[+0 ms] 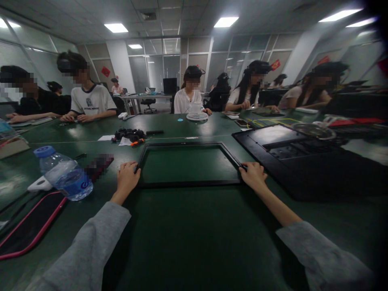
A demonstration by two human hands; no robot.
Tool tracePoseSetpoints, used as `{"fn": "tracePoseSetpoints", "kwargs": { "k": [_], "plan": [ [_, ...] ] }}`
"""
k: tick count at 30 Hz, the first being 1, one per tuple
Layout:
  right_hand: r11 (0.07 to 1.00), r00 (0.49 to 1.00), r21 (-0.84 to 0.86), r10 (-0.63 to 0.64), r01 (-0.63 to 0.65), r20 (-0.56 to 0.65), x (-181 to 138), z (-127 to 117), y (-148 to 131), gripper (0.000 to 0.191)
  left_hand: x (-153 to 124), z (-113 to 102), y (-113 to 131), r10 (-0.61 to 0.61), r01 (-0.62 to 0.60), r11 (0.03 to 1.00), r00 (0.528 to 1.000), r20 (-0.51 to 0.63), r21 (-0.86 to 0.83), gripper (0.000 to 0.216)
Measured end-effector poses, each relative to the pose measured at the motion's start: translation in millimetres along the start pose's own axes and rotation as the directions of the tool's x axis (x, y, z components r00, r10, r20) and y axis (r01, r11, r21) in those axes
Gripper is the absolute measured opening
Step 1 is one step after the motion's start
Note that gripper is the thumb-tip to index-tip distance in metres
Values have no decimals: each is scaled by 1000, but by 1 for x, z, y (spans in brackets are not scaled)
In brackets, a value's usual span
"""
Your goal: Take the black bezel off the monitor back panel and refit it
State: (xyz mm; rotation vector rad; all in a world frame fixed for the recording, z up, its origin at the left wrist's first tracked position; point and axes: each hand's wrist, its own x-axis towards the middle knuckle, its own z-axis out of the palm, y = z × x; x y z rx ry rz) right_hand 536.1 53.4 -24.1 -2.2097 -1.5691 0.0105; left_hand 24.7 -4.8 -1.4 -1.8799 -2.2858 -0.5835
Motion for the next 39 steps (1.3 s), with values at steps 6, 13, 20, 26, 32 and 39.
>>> {"fn": "tracePoseSetpoints", "kwargs": {
  "k": [6,13,20,26,32,39],
  "plan": [
    [1000,1000,-9,-8,8,20,-1,-1,0,44,0,-1,0,-16,16,1000,999,46,-14,42],
    [1000,1000,8,-3,2,21,-1,-2,0,47,1,-1,0,-58,59,998,995,84,-6,44],
    [1000,999,-22,-18,19,37,-1,-2,-1,50,2,1,-2,-62,60,998,992,111,21,50],
    [1000,999,-20,-9,10,51,-1,-4,-2,46,2,1,-1,-32,33,999,996,85,-7,43],
    [1000,999,-4,-22,22,38,-1,-3,-1,46,2,2,-2,-7,7,1000,997,71,3,43],
    [1000,999,12,-27,27,20,-3,-5,-3,45,0,0,0,11,-11,1000,998,56,11,40]
  ]
}}
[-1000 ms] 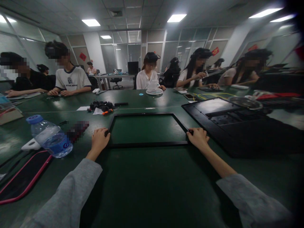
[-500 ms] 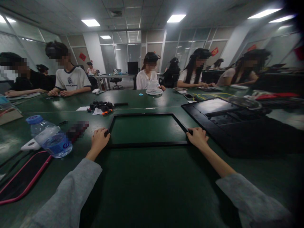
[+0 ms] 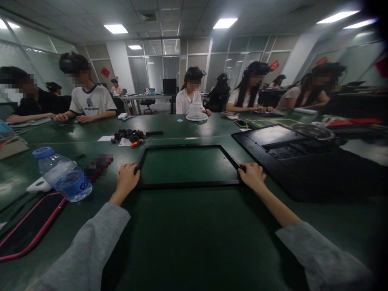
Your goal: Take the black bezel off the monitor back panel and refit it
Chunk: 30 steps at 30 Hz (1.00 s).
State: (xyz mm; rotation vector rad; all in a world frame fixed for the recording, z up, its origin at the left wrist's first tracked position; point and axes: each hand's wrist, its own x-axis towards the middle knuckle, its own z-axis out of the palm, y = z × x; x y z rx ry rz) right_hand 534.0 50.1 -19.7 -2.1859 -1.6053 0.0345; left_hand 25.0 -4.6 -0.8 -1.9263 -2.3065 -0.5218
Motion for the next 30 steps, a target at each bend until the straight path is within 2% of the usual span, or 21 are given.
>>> {"fn": "tracePoseSetpoints", "kwargs": {
  "k": [15,30],
  "plan": [
    [1000,1000,-10,13,-13,-6,1,3,2,43,0,1,-1,8,-8,1000,1000,-25,11,38],
    [999,1000,-38,14,-13,15,0,1,-1,47,2,3,-4,-9,9,1000,1000,12,3,41]
  ]
}}
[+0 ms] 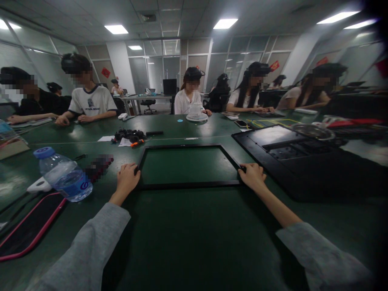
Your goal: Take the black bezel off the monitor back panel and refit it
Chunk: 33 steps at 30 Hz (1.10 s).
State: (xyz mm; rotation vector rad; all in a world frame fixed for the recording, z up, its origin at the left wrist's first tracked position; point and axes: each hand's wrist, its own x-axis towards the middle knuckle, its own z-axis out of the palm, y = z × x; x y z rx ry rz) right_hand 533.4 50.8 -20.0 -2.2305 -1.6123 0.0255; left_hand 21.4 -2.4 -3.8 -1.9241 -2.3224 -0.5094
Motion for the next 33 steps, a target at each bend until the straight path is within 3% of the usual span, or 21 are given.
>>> {"fn": "tracePoseSetpoints", "kwargs": {
  "k": [33],
  "plan": [
    [999,999,-14,-45,45,-31,2,5,4,45,0,0,0,10,-10,1000,1000,1,8,42]
  ]
}}
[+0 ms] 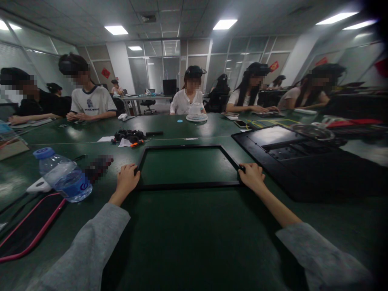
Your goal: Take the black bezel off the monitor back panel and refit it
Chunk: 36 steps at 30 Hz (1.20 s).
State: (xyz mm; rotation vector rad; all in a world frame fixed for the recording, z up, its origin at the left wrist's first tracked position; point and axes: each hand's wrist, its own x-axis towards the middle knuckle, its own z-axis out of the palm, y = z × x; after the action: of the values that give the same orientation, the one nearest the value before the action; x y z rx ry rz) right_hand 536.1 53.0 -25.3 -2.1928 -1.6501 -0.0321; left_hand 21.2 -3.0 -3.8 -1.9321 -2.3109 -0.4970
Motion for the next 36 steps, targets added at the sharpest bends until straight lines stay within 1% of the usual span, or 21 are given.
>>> {"fn": "tracePoseSetpoints", "kwargs": {
  "k": [8,17,22,27,32,36],
  "plan": [
    [1000,999,2,-18,19,-50,-2,2,0,42,0,-1,0,13,-13,1000,1000,-2,-8,41],
    [1000,1000,-16,-12,12,4,-2,-2,2,46,-1,-2,4,13,-13,1000,1000,2,-17,41],
    [1000,1000,-25,-7,7,-2,-5,-6,-2,45,-1,-2,2,29,-29,1000,1000,-10,0,39],
    [999,998,-2,-39,39,-47,-7,-6,-4,44,-2,-5,2,45,-45,999,999,3,27,41],
    [999,998,-2,-38,38,-50,-7,-4,-2,44,-3,-8,5,40,-40,999,999,-18,28,39],
    [999,994,8,-50,51,-99,-9,-3,-3,44,-3,-8,6,45,-45,999,999,-9,29,39]
  ]
}}
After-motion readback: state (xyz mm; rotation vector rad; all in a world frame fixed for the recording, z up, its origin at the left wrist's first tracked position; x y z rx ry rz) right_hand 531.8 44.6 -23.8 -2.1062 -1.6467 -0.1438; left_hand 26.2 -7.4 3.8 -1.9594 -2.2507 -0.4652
